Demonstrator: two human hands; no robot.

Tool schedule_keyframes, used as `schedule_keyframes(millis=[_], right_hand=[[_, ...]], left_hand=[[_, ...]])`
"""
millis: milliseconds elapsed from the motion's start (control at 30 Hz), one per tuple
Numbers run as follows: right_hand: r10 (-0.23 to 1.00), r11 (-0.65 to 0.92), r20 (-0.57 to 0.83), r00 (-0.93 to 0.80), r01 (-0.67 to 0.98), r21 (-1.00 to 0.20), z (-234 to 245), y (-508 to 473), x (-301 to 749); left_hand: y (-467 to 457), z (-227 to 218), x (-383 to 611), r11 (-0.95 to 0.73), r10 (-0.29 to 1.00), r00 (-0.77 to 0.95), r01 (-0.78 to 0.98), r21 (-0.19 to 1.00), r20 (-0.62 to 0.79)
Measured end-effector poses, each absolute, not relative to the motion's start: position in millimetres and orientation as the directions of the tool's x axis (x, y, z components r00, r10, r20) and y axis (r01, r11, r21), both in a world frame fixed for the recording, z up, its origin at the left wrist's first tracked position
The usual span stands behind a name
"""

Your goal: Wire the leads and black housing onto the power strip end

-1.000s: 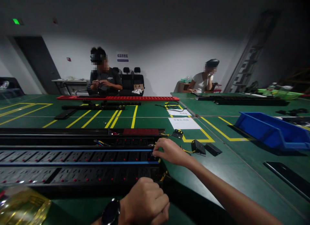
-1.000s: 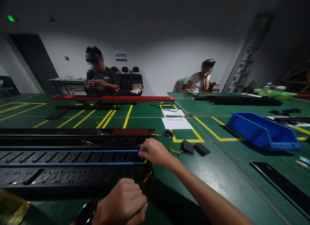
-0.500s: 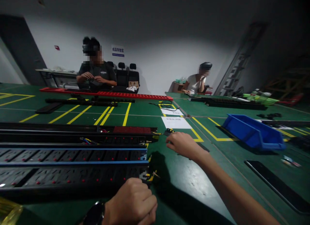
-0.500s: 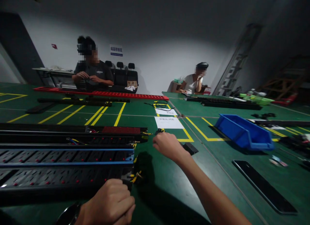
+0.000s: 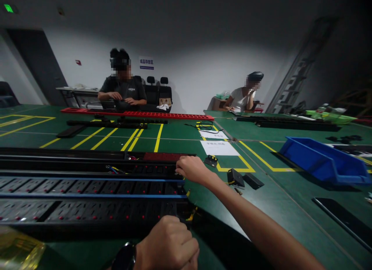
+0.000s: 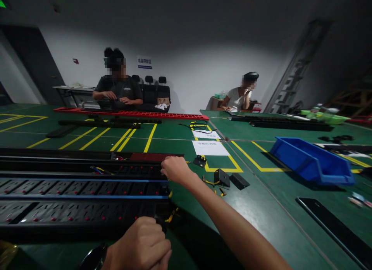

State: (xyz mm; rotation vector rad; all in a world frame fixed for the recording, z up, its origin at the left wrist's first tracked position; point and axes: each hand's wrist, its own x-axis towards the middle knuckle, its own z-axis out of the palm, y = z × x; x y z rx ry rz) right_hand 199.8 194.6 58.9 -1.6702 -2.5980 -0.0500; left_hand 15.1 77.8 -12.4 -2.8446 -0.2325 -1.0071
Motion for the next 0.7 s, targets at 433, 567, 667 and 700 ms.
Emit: schedule_keyframes(millis=[433,567,667,700], right_hand=[[0.923,0.378,-0.046,-0.381,0.924,-0.064,84.9,110.5,256.3],[0.89,0.443,-0.059,-0.453,0.887,-0.129,70.7,87.4,234.6],[0.885,0.456,-0.046,-0.463,0.883,-0.114,59.5,89.6,219.5],[0.886,0.456,-0.04,-0.463,0.883,-0.112,57.2,91.9,216.9]], left_hand=[[79.3,-15.5,16.2,-0.987,0.098,0.75,0.16,-0.035,0.654],[78.6,-12.7,17.6,-0.985,0.097,0.75,0.165,-0.043,0.654],[77.9,-11.4,17.6,-0.983,0.102,0.753,0.176,-0.049,0.65],[77.8,-11.2,17.3,-0.983,0.102,0.753,0.177,-0.05,0.651]])
